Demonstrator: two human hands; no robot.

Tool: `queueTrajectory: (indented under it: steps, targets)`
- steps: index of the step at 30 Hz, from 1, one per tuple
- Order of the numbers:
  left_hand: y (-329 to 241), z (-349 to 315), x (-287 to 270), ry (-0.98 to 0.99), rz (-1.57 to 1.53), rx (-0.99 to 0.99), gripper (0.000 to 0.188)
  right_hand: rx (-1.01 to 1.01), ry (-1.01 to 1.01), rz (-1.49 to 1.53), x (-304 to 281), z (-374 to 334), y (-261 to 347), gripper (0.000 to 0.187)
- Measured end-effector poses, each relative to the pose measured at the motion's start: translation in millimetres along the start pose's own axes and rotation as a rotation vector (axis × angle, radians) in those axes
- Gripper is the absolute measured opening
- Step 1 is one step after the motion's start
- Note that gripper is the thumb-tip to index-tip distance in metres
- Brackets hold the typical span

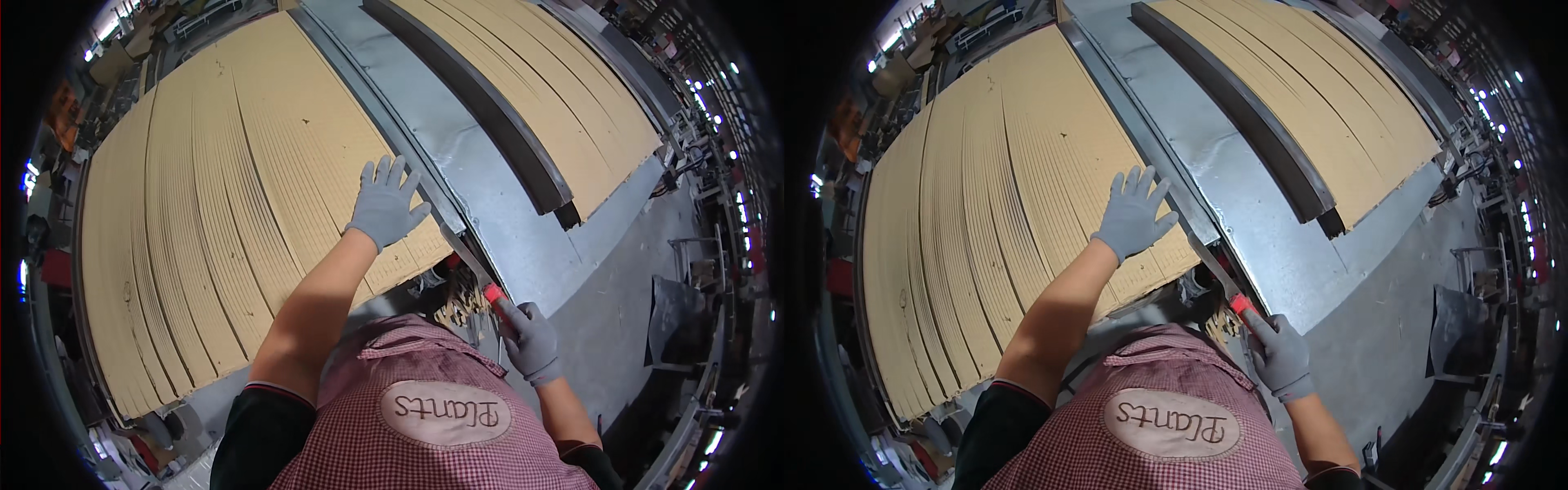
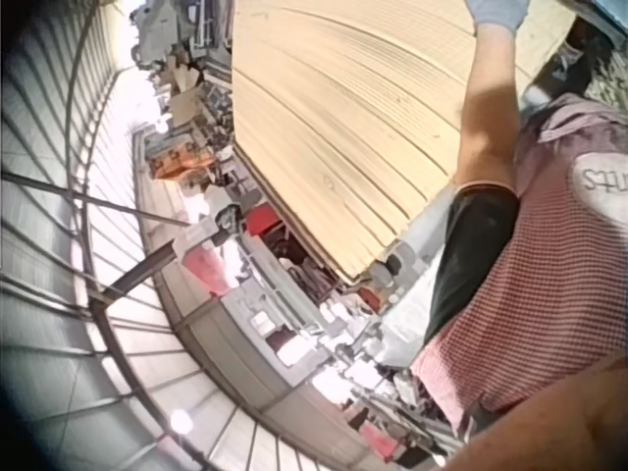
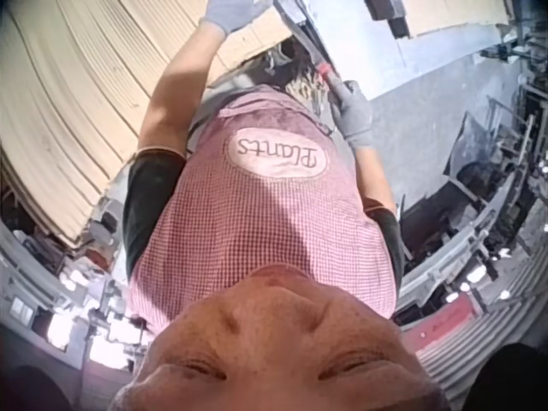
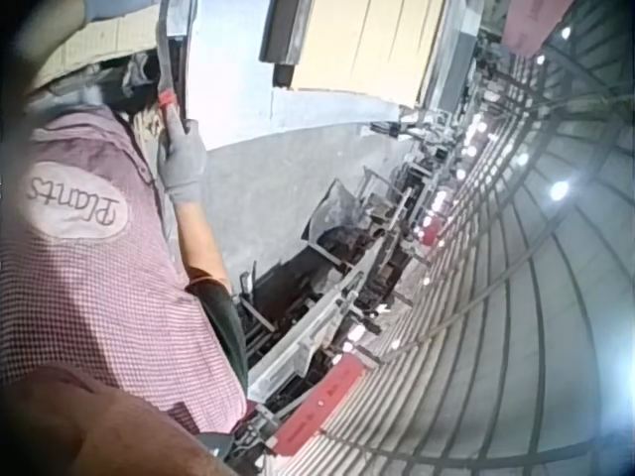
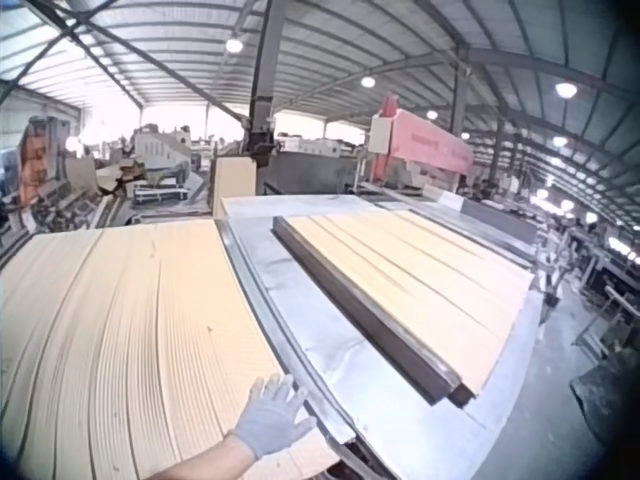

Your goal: The recorder is organizing, moving, and securing bundles of bamboo or wood slats in a manufacturing facility.

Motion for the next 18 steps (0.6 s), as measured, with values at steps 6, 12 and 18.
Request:
queueTrajectory:
  steps: [6,12,18]
  targets:
    - [2,1,-3,-0.004,-0.022,-0.005,0.063,-0.259,-0.136,0.008,-23,0,35,0.041]
    - [2,-1,-1,-0.024,-0.003,-0.006,0.061,-0.336,-0.055,-0.281,-31,9,67,0.034]
    - [-3,5,4,-0.004,0.01,-0.044,0.061,-0.221,0.282,-0.39,17,79,85,0.029]
Point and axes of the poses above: each hand's wrist, its own z-axis towards the middle knuckle, its own x-axis out of the palm, y = z × x, the point moved 10 cm from there along z, towards the middle knuckle, and after that the axes turned 6 degrees about x, right-handed, at the moved point
